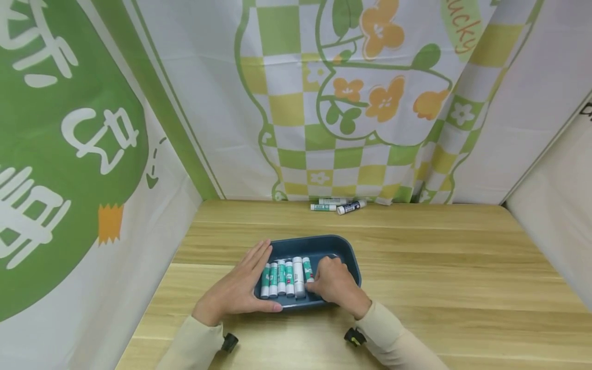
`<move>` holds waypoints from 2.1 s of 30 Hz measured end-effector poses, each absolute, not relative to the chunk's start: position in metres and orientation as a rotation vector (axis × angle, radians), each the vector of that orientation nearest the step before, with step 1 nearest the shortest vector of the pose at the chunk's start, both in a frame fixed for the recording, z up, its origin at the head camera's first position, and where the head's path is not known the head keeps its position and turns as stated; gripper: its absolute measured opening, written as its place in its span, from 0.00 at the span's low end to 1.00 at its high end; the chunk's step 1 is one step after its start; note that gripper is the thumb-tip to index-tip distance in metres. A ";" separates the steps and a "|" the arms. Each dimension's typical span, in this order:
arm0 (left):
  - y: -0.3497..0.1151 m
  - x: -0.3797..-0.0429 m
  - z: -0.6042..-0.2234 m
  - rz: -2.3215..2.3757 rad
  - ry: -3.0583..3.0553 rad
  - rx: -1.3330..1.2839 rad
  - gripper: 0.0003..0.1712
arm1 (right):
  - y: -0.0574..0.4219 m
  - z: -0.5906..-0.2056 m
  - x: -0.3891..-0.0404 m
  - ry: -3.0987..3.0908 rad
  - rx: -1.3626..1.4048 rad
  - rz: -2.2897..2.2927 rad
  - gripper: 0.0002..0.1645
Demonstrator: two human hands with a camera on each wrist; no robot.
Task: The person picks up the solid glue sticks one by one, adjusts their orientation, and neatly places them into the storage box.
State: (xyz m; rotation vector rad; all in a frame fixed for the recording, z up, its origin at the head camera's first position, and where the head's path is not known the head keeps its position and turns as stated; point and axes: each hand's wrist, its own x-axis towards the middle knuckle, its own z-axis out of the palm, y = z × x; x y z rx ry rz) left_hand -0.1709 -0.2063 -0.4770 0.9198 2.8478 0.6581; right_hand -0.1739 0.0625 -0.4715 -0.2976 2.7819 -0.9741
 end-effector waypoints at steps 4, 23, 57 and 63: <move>-0.206 -0.171 -0.477 0.658 2.851 0.917 0.78 | 0.065 -0.472 -0.175 2.741 -0.335 -0.993 0.33; -0.206 -0.171 -0.477 0.636 2.851 0.914 0.79 | 0.102 -0.441 -0.196 2.771 -0.573 -1.034 0.06; -0.208 -0.170 -0.479 0.662 2.836 0.937 0.79 | 0.217 -0.446 -0.323 3.119 -0.717 -0.725 0.25; -0.208 -0.170 -0.477 0.664 2.833 0.927 0.79 | 0.220 -0.457 -0.339 3.104 -0.723 -0.726 0.29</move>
